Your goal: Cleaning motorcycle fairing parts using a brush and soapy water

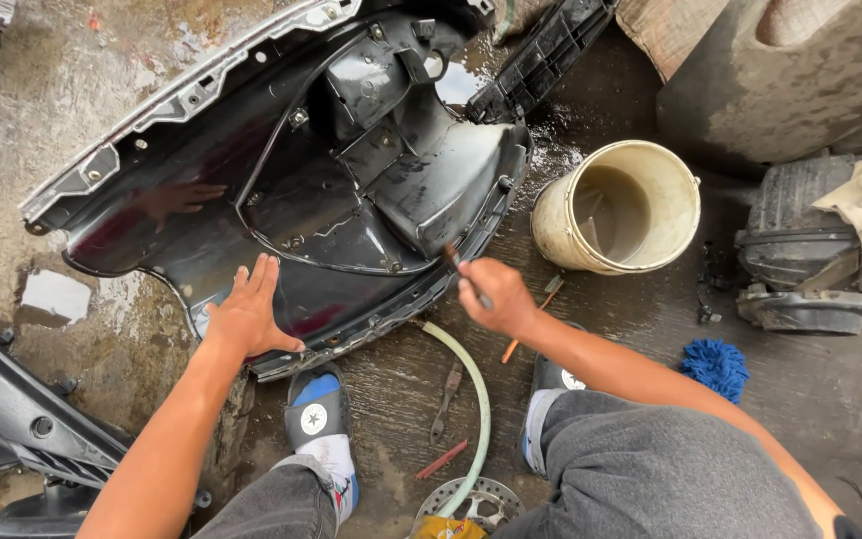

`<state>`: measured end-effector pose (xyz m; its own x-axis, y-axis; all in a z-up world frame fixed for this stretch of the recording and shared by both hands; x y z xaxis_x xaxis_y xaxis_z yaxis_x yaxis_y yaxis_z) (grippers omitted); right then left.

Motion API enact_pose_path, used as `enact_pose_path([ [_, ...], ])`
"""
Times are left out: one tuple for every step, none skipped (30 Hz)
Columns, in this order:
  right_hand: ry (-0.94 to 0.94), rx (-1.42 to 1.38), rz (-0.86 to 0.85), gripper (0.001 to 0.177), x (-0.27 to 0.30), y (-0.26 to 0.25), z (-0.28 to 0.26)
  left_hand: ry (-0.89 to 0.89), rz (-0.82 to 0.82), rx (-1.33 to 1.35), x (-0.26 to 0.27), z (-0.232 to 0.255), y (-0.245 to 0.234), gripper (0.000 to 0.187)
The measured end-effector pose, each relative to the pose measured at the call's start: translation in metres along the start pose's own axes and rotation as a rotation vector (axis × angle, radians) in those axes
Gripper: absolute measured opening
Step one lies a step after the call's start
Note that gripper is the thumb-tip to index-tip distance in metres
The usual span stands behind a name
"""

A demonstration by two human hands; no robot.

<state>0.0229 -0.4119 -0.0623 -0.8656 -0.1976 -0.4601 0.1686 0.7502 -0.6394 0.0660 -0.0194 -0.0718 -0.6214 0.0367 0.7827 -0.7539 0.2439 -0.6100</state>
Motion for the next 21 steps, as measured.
enact_pose_path([
  [0.000,-0.050,-0.017,0.017,-0.002,-0.007,-0.022,0.002,-0.011,0.007,0.001,0.001,0.002,0.144],
  [-0.007,-0.100,-0.029,0.020,-0.008,-0.014,-0.043,0.000,-0.015,0.013,0.001,0.000,0.000,0.144],
  [-0.009,-0.098,-0.024,0.020,-0.001,-0.004,-0.016,0.000,-0.009,0.011,-0.002,0.000,-0.002,0.144],
  [-0.011,-0.058,-0.007,0.016,0.012,0.007,0.009,0.000,-0.006,0.001,-0.002,-0.001,0.000,0.145],
  [-0.012,-0.018,0.010,0.013,0.024,0.017,0.034,-0.001,-0.003,-0.009,-0.004,-0.001,0.002,0.145],
  [-0.007,-0.018,0.006,0.013,0.008,-0.004,0.016,0.003,-0.009,-0.009,-0.002,0.000,0.001,0.145],
  [0.129,-0.107,0.055,0.016,-0.008,-0.029,0.011,0.001,-0.016,-0.015,0.000,0.000,0.001,0.145],
  [0.252,-0.196,0.107,0.019,-0.027,-0.053,0.007,-0.006,-0.012,-0.017,0.000,-0.001,-0.004,0.144],
  [0.246,-0.196,0.107,0.019,-0.020,-0.041,0.019,-0.008,-0.008,-0.014,-0.001,-0.001,-0.005,0.144],
  [0.175,-0.156,0.099,0.017,-0.010,-0.029,0.021,-0.004,-0.017,-0.012,0.000,0.000,-0.004,0.144],
  [0.105,-0.116,0.092,0.014,-0.001,-0.016,0.023,0.000,-0.027,-0.009,0.001,0.000,-0.002,0.144],
  [0.104,-0.114,0.092,0.014,0.001,-0.017,0.009,0.002,-0.026,-0.009,0.001,0.001,-0.002,0.144],
  [0.120,-0.138,0.076,0.016,0.003,-0.016,-0.002,0.001,-0.032,-0.006,0.002,0.001,-0.001,0.144],
  [0.133,-0.165,0.057,0.018,0.004,-0.014,-0.015,-0.003,-0.037,-0.001,0.003,0.000,0.001,0.144],
  [0.130,-0.165,0.055,0.018,-0.001,-0.016,-0.009,-0.004,-0.036,0.002,0.002,0.001,-0.001,0.144],
  [0.169,-0.169,0.095,0.017,-0.003,-0.020,-0.001,-0.005,-0.033,-0.004,0.001,0.000,-0.001,0.144],
  [0.208,-0.172,0.134,0.017,-0.004,-0.024,0.006,-0.005,-0.030,-0.010,0.001,0.000,-0.001,0.144],
  [0.208,-0.174,0.131,0.017,-0.009,-0.029,0.004,-0.006,-0.032,-0.008,0.002,0.000,-0.001,0.144],
  [0.259,-0.174,0.138,0.017,-0.013,-0.034,0.007,-0.006,-0.031,0.001,0.003,0.001,-0.002,0.144],
  [0.306,-0.174,0.147,0.017,-0.019,-0.039,0.010,-0.008,-0.026,0.011,0.004,0.001,-0.005,0.144],
  [0.303,-0.175,0.146,0.017,-0.020,-0.039,0.008,-0.011,-0.024,0.014,0.003,0.001,-0.007,0.144],
])
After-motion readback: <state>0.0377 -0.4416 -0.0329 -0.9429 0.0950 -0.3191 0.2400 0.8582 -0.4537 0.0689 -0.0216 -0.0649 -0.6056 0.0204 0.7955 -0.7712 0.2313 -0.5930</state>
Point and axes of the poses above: each hand's wrist, its own x-axis away from the middle knuckle, its own y-axis out of the palm, z = x × y, the point moved 10 cm from there along -x, towards the middle knuckle
